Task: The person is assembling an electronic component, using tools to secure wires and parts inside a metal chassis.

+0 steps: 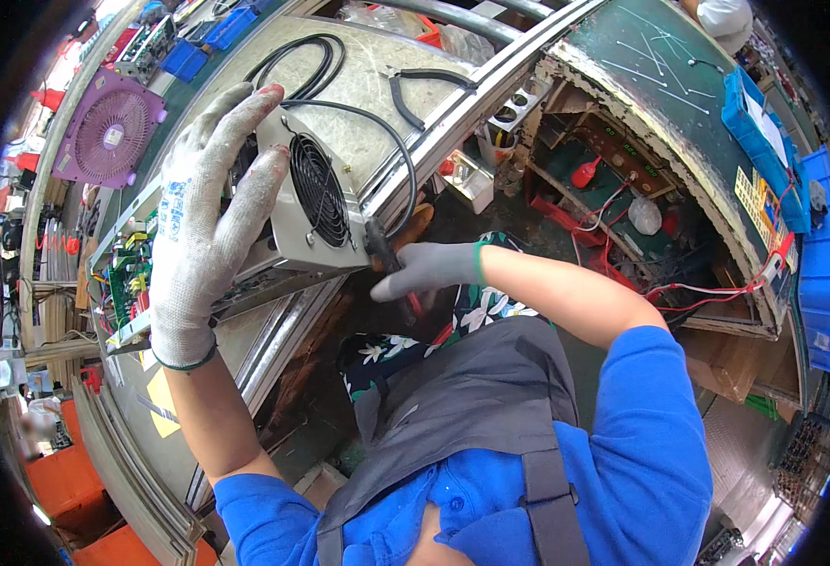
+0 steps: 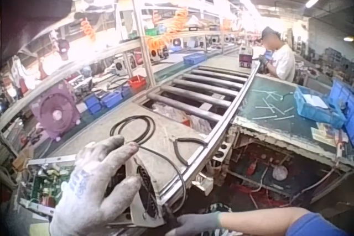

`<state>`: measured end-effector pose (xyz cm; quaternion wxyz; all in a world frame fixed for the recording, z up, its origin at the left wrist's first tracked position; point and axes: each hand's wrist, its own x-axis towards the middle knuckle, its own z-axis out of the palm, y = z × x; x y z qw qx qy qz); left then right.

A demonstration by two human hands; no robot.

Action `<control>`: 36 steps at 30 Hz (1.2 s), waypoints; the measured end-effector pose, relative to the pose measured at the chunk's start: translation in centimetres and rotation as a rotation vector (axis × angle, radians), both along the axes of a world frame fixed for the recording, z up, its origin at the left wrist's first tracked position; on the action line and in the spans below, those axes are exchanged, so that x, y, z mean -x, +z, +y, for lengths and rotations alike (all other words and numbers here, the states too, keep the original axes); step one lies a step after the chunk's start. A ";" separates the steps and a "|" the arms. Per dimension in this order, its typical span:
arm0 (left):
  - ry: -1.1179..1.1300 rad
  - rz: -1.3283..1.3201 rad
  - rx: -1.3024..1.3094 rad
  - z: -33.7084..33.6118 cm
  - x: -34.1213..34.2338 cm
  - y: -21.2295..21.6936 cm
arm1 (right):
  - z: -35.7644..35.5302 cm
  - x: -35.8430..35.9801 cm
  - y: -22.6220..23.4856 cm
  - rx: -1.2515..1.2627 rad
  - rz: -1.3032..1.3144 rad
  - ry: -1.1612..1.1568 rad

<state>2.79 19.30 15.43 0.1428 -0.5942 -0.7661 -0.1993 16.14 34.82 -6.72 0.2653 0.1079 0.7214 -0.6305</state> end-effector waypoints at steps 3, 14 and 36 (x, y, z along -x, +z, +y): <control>0.006 0.009 0.004 0.0 0.0 -0.1 | -0.5 0.8 -0.1 -0.755 0.518 -0.098; 0.006 0.014 -0.006 0.0 -0.1 -0.1 | -0.4 2.0 -2.7 -0.341 0.685 -0.279; 0.026 0.014 0.021 0.2 -0.3 0.2 | 1.2 0.3 0.5 0.306 -0.241 0.199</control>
